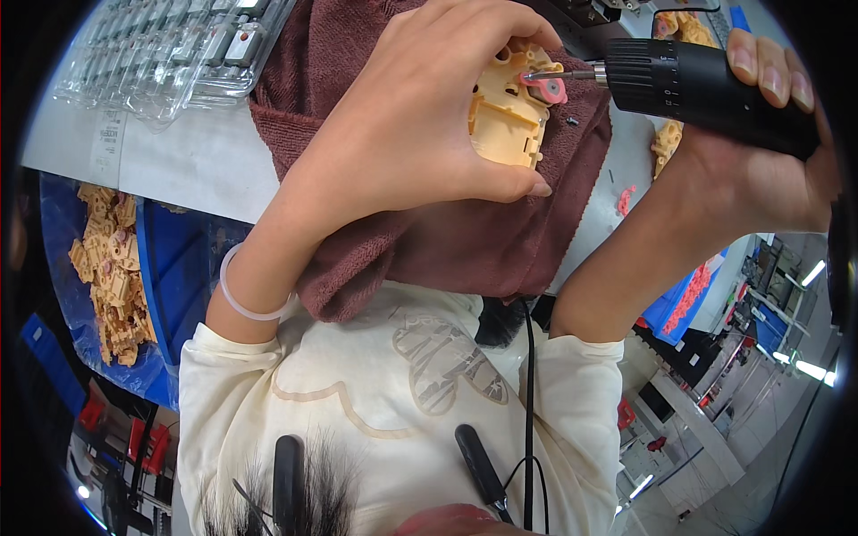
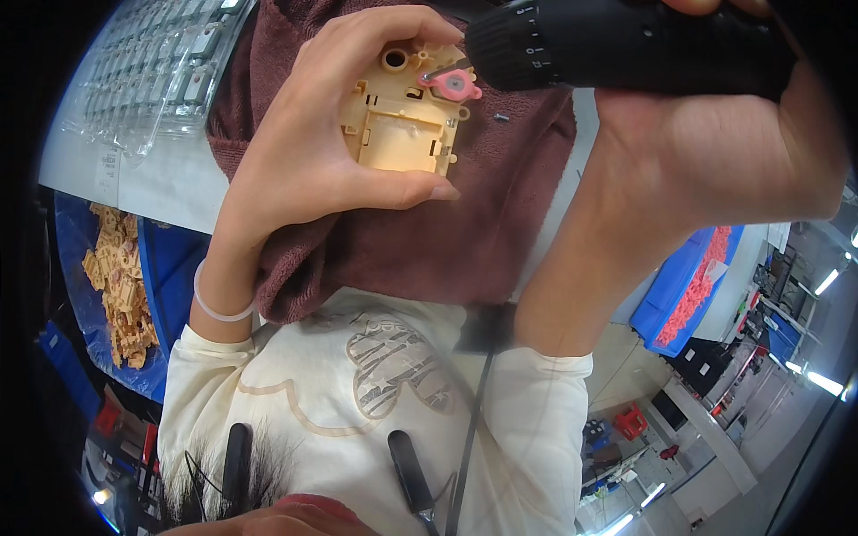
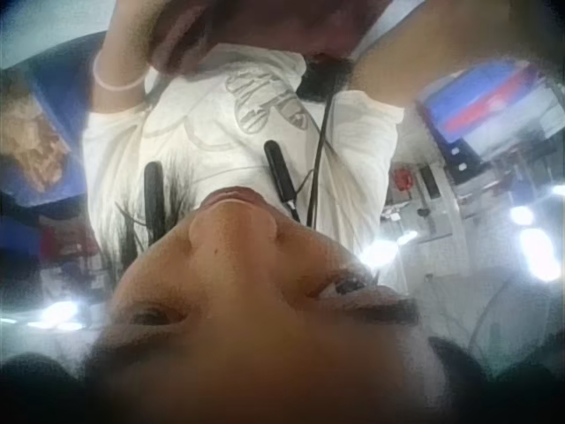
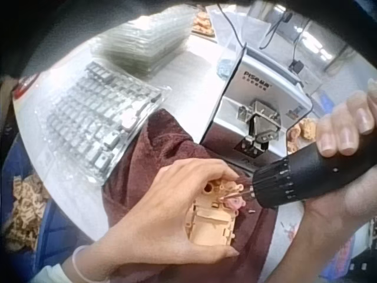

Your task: The person assembles toy components by attaching small plastic pieces onto plastic casings and fastening them with screws using an electric screwdriver.

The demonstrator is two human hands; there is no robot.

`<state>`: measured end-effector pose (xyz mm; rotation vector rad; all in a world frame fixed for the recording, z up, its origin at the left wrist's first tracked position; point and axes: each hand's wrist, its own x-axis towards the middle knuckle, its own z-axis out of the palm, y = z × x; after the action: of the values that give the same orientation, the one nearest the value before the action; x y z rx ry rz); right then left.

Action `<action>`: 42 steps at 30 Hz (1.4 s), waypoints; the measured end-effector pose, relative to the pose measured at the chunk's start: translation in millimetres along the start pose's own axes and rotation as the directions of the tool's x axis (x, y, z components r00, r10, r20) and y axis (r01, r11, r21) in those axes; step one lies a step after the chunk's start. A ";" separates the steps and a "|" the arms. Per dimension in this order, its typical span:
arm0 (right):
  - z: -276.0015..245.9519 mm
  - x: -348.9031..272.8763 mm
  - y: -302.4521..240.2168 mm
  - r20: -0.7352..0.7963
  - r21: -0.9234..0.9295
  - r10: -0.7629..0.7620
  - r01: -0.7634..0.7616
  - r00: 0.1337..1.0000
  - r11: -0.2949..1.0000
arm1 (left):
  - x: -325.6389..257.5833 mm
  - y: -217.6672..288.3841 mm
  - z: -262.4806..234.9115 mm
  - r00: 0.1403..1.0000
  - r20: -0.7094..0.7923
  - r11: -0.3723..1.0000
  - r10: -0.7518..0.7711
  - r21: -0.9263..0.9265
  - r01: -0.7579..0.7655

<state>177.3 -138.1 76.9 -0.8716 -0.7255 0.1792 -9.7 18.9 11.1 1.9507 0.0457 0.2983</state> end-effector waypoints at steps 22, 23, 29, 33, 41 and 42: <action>-4.7 -7.8 -45.3 -0.036 -0.097 0.014 -0.018 0.999 0.995 | -7.6 -17.1 15.5 0.959 -0.171 0.969 0.226 0.145 -0.202; 1.1 -10.4 -41.8 -0.039 -0.107 0.008 -0.012 0.999 0.994 | -7.0 -19.4 16.9 0.958 -0.168 0.967 0.233 0.142 -0.210; -1.6 -15.5 -59.1 -0.058 -0.103 0.008 -0.014 0.998 0.995 | -9.0 -14.1 18.1 0.963 -0.171 0.978 0.208 0.054 -0.202; -6.5 -31.9 -59.1 -0.115 -0.065 0.007 -0.014 0.993 0.998 | -8.4 -7.1 13.6 0.953 -0.213 0.976 0.218 0.067 -0.208; -22.6 -45.6 -68.0 -0.189 -0.034 -0.032 0.026 0.981 0.999 | -1.4 42.1 11.9 0.944 -0.118 0.691 0.308 0.710 -0.136; -24.1 -46.3 -69.3 -0.192 -0.028 -0.036 0.031 0.981 0.999 | -0.8 44.4 12.4 0.944 -0.114 0.685 0.310 0.715 -0.139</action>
<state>148.4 -217.8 95.3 -0.8869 -0.5624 0.0549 -12.4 -9.9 47.1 2.6853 0.0741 0.7628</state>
